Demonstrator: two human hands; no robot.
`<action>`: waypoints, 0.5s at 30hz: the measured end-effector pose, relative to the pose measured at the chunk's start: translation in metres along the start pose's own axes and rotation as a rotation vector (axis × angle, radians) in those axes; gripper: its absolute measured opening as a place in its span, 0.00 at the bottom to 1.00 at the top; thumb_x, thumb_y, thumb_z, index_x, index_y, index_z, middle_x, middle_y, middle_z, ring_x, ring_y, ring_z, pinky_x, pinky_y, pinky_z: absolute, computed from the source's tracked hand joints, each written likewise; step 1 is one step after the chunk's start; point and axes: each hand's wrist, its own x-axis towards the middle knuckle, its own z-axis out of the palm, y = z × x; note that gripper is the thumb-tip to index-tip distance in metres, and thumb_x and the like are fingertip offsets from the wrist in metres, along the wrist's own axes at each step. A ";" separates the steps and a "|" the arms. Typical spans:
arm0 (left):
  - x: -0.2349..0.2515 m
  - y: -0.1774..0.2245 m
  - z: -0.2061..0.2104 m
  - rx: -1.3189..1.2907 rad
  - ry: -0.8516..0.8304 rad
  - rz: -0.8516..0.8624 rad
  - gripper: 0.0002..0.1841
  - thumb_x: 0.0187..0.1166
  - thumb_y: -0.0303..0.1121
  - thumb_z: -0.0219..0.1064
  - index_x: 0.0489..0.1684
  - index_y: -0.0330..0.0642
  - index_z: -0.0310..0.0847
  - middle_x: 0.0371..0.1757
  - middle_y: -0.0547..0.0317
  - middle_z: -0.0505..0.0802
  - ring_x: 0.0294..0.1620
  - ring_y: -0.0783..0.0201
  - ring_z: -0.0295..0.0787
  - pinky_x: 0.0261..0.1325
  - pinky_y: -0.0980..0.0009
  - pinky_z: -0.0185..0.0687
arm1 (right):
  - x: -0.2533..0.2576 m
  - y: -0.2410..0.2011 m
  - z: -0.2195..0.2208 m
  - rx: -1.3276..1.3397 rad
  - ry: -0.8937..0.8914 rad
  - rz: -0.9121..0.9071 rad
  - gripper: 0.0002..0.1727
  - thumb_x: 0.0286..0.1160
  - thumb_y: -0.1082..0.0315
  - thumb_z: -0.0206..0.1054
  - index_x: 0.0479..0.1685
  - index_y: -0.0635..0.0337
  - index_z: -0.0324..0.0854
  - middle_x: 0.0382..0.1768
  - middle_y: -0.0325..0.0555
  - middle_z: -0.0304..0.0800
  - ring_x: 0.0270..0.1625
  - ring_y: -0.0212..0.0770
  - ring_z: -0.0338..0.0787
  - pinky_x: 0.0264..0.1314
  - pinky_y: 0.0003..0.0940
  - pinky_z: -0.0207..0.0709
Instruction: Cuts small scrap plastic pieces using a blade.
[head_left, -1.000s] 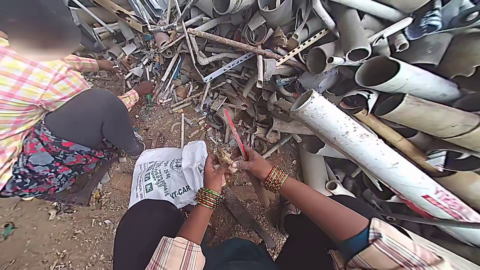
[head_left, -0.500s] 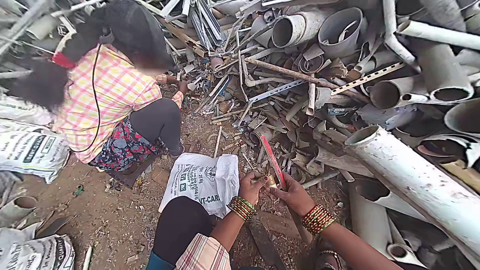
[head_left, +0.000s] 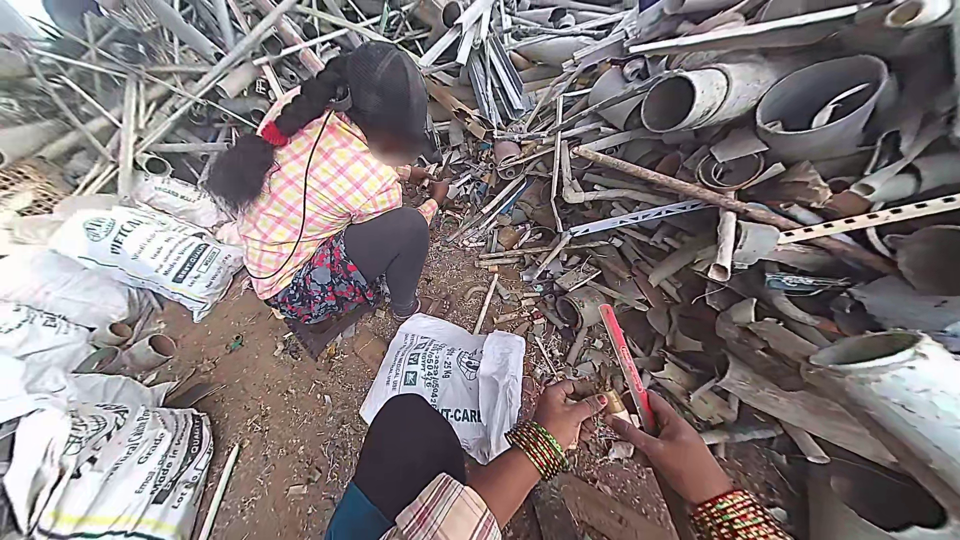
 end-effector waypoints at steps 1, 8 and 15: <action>0.000 0.000 0.000 -0.013 -0.001 -0.009 0.12 0.87 0.29 0.62 0.57 0.27 0.77 0.38 0.57 0.83 0.25 0.75 0.75 0.30 0.79 0.75 | 0.000 0.000 -0.001 -0.060 0.007 -0.036 0.29 0.67 0.72 0.77 0.68 0.73 0.73 0.40 0.62 0.85 0.31 0.49 0.86 0.35 0.50 0.81; 0.001 0.001 0.001 -0.149 0.006 -0.007 0.05 0.87 0.25 0.60 0.47 0.30 0.78 0.33 0.60 0.84 0.23 0.75 0.77 0.28 0.80 0.76 | -0.006 -0.008 0.001 -0.177 0.019 -0.116 0.23 0.71 0.68 0.75 0.62 0.71 0.77 0.36 0.61 0.86 0.28 0.53 0.86 0.32 0.53 0.80; 0.001 -0.001 0.003 -0.131 -0.022 0.036 0.04 0.85 0.23 0.60 0.44 0.30 0.79 0.30 0.62 0.84 0.20 0.77 0.76 0.27 0.82 0.76 | -0.005 -0.004 -0.001 -0.049 -0.015 -0.036 0.22 0.77 0.65 0.72 0.64 0.68 0.75 0.34 0.55 0.84 0.24 0.43 0.82 0.27 0.42 0.77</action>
